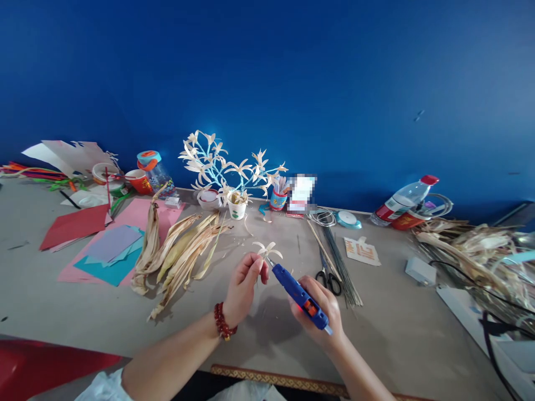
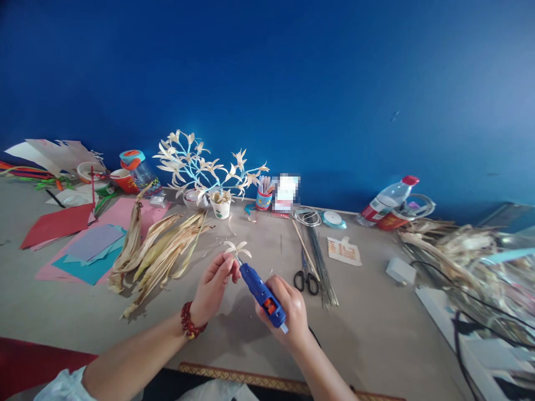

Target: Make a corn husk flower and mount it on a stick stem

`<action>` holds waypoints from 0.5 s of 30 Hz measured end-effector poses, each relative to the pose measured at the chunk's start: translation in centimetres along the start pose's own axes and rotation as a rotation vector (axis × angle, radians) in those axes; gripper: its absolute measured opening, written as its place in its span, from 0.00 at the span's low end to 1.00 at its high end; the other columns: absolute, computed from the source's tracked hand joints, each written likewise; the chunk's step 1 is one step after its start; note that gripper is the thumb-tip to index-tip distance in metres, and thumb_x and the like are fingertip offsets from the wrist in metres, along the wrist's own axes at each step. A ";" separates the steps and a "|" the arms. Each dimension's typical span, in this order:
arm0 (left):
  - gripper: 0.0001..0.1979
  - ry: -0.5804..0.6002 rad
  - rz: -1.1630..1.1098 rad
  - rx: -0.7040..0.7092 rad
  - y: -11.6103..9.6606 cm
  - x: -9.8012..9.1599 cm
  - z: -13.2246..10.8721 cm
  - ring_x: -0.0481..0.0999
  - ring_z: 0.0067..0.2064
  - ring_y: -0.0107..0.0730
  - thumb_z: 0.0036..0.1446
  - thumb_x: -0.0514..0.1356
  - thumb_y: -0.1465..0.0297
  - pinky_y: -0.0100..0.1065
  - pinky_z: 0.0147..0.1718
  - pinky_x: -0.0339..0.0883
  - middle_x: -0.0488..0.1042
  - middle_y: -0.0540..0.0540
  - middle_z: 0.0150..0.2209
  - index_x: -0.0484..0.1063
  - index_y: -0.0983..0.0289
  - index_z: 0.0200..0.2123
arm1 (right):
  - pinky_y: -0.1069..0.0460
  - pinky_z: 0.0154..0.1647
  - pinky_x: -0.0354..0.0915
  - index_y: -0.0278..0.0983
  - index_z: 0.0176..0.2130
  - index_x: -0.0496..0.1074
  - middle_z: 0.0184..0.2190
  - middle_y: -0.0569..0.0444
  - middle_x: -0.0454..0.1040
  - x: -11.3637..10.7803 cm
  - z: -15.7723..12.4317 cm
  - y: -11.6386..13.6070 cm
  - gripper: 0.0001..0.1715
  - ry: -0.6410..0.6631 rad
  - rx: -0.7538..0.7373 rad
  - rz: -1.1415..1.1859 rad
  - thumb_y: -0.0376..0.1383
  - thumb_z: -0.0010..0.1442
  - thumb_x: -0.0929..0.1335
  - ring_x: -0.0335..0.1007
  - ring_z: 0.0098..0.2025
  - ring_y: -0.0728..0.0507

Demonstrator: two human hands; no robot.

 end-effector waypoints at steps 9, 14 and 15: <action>0.13 -0.001 -0.034 -0.015 0.0 0.0 -0.1 0.64 0.27 0.25 0.64 0.59 0.61 0.31 0.31 0.60 0.68 0.48 0.26 0.68 0.63 0.30 | 0.54 0.26 0.58 0.41 0.34 0.59 0.25 0.58 0.63 0.2 -0.2 -0.1 0.04 -0.009 -0.030 -0.005 0.35 0.61 0.63 0.60 0.24 0.47; 0.13 -0.023 -0.090 -0.018 -0.1 0.1 0.0 0.65 0.28 0.26 0.61 0.62 0.60 0.31 0.30 0.60 0.68 0.48 0.26 0.68 0.63 0.30 | 0.54 0.25 0.57 0.41 0.34 0.59 0.25 0.58 0.64 0.2 -0.1 0.1 0.05 0.004 -0.029 -0.010 0.34 0.61 0.64 0.61 0.24 0.47; 0.13 -0.022 -0.096 -0.021 -0.1 0.2 0.0 0.65 0.28 0.26 0.61 0.62 0.60 0.31 0.30 0.61 0.68 0.48 0.26 0.68 0.63 0.30 | 0.54 0.25 0.57 0.41 0.34 0.59 0.25 0.58 0.63 0.1 0.0 0.1 0.06 0.008 -0.022 -0.007 0.34 0.61 0.64 0.60 0.24 0.47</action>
Point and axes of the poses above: each hand's wrist, its own z-axis towards the middle knuckle, its own x-axis out of the palm, y = z × x, the point moved 2 cm from there along z, towards the middle knuckle
